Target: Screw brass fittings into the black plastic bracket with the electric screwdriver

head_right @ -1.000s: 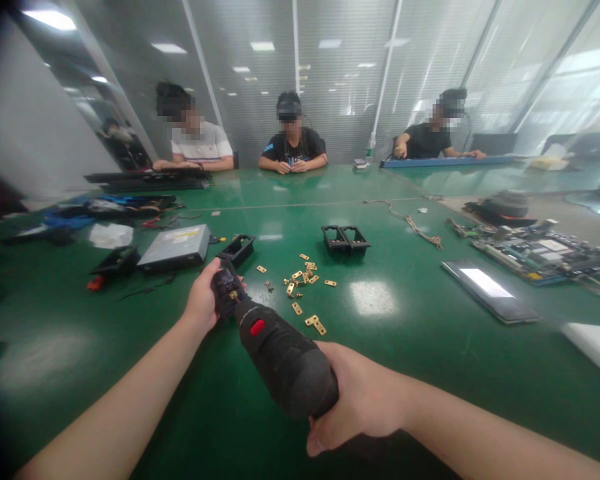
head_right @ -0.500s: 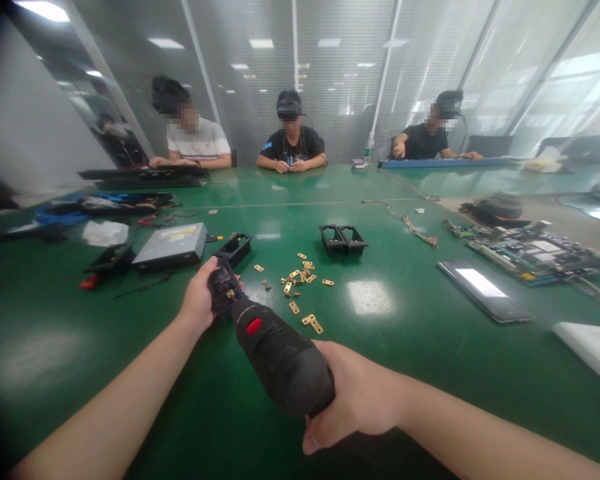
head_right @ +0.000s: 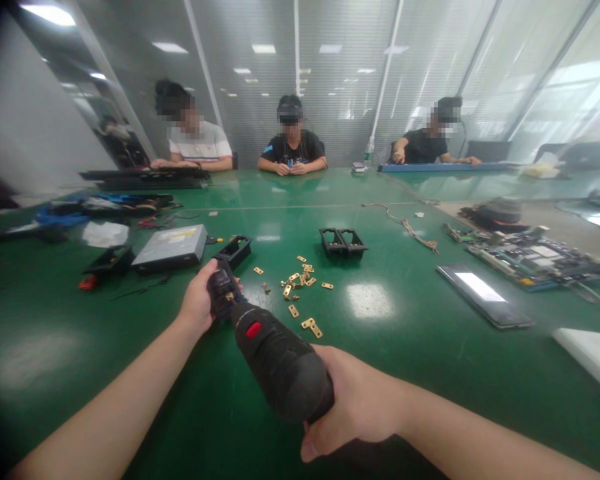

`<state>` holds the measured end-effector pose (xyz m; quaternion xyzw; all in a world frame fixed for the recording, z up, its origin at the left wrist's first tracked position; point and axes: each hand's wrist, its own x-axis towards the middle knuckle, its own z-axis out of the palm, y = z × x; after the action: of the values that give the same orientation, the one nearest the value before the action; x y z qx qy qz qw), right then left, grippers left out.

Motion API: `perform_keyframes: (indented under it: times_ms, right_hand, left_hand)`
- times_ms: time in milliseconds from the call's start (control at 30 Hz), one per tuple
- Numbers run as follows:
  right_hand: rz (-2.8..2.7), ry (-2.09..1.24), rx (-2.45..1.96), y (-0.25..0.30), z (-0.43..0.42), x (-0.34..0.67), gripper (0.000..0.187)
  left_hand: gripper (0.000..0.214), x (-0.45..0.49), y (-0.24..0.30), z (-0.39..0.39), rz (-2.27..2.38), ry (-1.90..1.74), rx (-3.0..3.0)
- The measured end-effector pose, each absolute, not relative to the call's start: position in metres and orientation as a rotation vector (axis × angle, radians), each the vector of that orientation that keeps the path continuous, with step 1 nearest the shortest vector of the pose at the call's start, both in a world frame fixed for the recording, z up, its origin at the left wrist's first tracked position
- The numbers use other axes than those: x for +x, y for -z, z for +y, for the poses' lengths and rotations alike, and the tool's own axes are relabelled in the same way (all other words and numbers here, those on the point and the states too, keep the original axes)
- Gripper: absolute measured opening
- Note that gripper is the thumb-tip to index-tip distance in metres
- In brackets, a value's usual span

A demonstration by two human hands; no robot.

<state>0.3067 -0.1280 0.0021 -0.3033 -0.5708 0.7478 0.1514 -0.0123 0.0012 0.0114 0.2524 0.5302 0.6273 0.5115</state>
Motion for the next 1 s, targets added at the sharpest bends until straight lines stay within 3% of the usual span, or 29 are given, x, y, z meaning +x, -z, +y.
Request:
perform_keyframes:
  times_ms: [1000]
  right_hand:
    - [-1.606,-2.118,-0.869,-0.0087,-0.1308,0.3048,0.075]
  left_hand:
    - [0.039,-0.0130,-0.0099,0.0022,1.264,-1.509,0.586]
